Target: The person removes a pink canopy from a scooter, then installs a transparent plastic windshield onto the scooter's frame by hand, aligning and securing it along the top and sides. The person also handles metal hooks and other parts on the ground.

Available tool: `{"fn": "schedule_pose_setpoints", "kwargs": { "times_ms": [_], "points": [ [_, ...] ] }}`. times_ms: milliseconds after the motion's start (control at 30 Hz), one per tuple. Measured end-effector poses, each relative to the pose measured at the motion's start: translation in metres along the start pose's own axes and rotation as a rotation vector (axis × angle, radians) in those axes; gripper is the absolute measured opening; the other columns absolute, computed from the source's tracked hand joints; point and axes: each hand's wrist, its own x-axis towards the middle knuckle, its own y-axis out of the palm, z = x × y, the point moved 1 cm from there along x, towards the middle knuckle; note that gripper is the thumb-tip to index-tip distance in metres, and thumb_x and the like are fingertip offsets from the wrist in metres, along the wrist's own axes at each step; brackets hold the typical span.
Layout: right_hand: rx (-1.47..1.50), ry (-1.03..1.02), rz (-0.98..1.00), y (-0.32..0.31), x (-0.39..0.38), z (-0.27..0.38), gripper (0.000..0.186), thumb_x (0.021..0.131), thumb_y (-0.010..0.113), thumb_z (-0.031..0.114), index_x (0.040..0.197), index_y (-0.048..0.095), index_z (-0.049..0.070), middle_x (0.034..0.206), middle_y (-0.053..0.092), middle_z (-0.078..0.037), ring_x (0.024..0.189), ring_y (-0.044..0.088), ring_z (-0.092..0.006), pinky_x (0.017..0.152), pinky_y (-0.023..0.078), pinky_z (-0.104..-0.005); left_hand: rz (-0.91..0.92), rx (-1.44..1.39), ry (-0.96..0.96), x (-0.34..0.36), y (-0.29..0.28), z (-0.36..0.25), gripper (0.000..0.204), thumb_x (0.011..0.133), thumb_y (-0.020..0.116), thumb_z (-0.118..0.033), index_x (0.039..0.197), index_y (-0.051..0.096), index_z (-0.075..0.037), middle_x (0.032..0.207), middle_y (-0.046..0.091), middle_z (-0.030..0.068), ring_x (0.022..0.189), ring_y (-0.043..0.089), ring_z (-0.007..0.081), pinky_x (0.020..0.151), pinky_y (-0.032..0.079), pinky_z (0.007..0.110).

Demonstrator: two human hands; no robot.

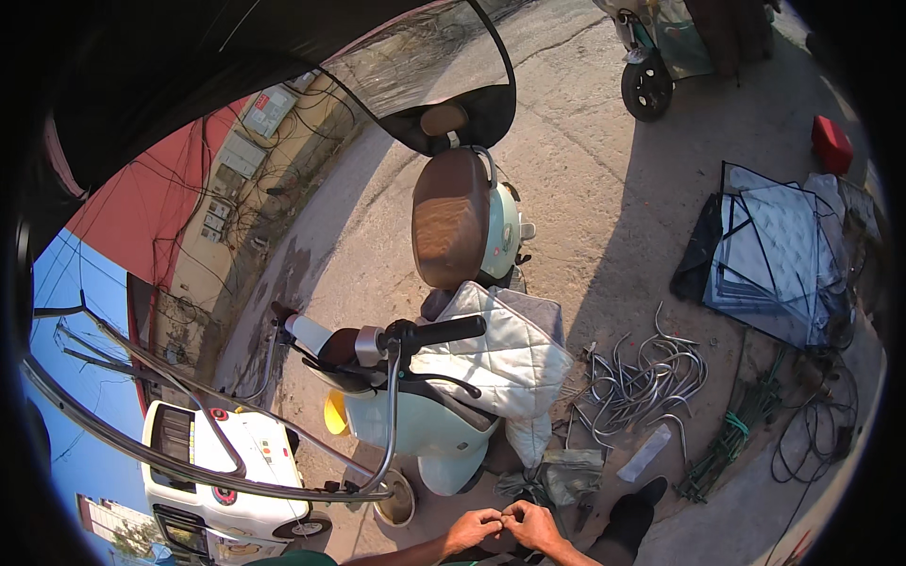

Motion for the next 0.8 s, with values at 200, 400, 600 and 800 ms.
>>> {"fn": "schedule_pose_setpoints", "kwargs": {
  "times_ms": [200,400,600,800],
  "points": [
    [-0.078,-0.132,0.092,0.019,-0.041,0.114,0.032,0.095,0.079,0.029,0.111,0.076,0.002,0.095,0.079,-0.006,0.085,0.072,-0.0116,0.076,0.057,-0.0305,0.008,0.150,0.098,-0.089,-0.061,0.048,0.038,0.104,0.062,-0.029,0.136,0.062,-0.008,0.118,0.072,0.0120,0.087,0.072,0.0264,0.075,0.059,0.037],
    [0.095,-0.348,0.034,0.038,-0.117,0.274,0.026,0.096,0.072,0.008,0.118,0.070,-0.004,0.105,0.075,-0.010,0.096,0.070,-0.0181,0.085,0.057,-0.0335,-0.035,0.336,0.185,-0.231,-0.208,0.014,0.028,0.105,0.064,-0.017,0.130,0.068,-0.003,0.115,0.074,0.0082,0.098,0.072,0.0197,0.087,0.058,0.033],
    [0.158,-0.670,-0.067,0.127,-0.184,0.349,0.040,0.093,0.082,0.022,0.123,0.068,0.001,0.110,0.074,-0.012,0.094,0.074,-0.0227,0.080,0.060,-0.0365,-0.336,-0.052,0.952,-0.430,-0.405,-0.120,0.022,0.099,0.069,0.002,0.121,0.073,0.003,0.112,0.074,0.0128,0.103,0.073,0.0188,0.092,0.059,0.033],
    [-0.085,-0.835,-0.214,0.294,-0.204,0.508,0.024,0.090,0.080,0.018,0.103,0.074,-0.002,0.092,0.076,-0.010,0.083,0.073,-0.0178,0.078,0.057,-0.0327,-0.773,-0.077,1.643,-0.531,-0.584,-0.265,0.016,0.100,0.064,0.003,0.116,0.067,0.004,0.104,0.074,0.0126,0.093,0.075,0.0202,0.087,0.064,0.037]
  ]
}}
